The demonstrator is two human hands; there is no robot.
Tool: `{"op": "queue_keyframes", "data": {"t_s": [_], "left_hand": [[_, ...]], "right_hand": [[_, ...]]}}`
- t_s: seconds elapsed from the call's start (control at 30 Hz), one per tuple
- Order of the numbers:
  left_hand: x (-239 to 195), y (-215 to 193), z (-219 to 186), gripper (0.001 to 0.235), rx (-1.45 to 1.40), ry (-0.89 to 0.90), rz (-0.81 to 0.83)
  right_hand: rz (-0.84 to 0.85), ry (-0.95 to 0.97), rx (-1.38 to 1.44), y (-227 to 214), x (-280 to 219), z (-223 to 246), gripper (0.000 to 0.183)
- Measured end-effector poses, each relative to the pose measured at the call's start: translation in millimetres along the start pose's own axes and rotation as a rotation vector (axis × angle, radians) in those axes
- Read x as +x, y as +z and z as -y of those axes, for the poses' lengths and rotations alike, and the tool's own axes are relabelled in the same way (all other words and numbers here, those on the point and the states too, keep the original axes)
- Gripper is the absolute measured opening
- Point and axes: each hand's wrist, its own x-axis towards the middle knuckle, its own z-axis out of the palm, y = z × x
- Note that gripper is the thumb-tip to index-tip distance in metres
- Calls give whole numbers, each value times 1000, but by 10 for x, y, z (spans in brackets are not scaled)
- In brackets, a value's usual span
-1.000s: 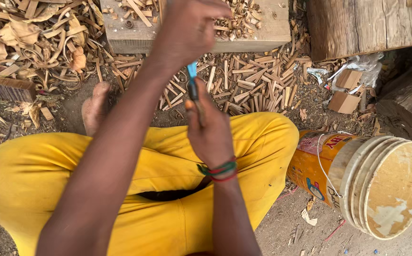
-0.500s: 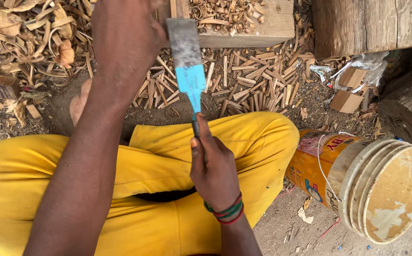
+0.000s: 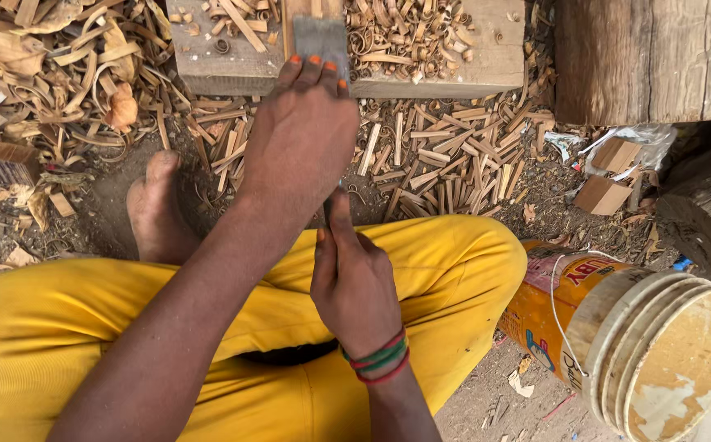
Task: The person sits cross-legged on the ground and uses a chisel to carve a small piece of wood held between their legs. They repeatedly strike the chisel with their hand to shave off wood, creating wood shavings that accumulate on the ground.
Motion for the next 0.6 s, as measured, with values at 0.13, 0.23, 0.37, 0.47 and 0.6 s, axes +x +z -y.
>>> {"op": "queue_keyframes", "data": {"t_s": [0.13, 0.23, 0.37, 0.47, 0.6], "left_hand": [[138, 132, 121, 30, -78, -89, 48], [264, 158, 215, 40, -71, -39, 5], [23, 153, 393, 45, -260, 71, -181], [-81, 72, 538, 38, -493, -205, -183], [-84, -10, 511, 29, -325, -33, -135]], "right_hand": [[-51, -47, 37, 107, 185, -34, 49], [-72, -56, 16, 126, 231, 2, 52], [-138, -77, 140, 121, 140, -45, 50], [-80, 147, 493, 17, -36, -187, 54], [-126, 342, 652, -54, -258, -444, 56]]}}
